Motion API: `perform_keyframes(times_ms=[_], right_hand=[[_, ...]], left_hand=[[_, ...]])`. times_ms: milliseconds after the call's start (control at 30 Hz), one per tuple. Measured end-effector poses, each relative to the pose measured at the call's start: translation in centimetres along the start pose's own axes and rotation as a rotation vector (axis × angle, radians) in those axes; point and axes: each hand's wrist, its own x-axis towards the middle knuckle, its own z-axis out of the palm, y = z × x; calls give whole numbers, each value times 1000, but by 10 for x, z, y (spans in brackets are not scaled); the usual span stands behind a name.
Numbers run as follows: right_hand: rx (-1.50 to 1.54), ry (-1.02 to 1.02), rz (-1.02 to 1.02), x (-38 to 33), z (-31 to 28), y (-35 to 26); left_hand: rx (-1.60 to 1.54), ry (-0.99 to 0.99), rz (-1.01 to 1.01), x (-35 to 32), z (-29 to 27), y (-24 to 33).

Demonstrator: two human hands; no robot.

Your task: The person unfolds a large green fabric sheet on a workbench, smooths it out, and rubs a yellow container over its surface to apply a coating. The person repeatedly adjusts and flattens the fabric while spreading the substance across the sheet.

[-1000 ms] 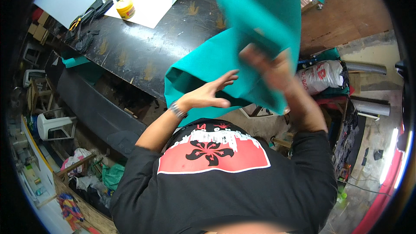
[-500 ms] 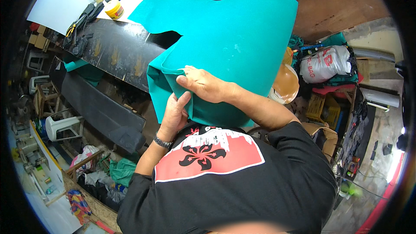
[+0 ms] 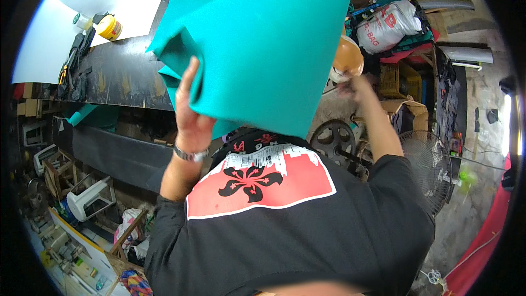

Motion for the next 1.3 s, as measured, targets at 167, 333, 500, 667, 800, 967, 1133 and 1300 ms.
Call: perform_keyframes(times_ms=[167, 333, 500, 667, 800, 967, 1133, 1300], right_hand=[[96, -1005, 359, 3, 127, 126], [624, -1551, 159, -28, 231, 114], [1219, -1442, 59, -76, 241, 34], [759, -1249, -221, -83, 243, 11], [-149, -1037, -206, -42, 268, 100], [-65, -368, -210, 74, 282, 152], [350, -203, 307, 93, 244, 190], [516, -286, -75, 86, 240, 181]], left_hand=[[-197, -53, -35, 31, 25, 37], [-193, -1, 75, 18, 27, 65], [-58, 49, 234, -29, 14, 105], [68, 104, 363, -77, 2, 127], [128, 135, 440, -95, -8, 141], [268, 206, 548, -122, -19, 167], [501, 379, 691, -185, -28, 183], [693, 549, 847, -240, -47, 186]])
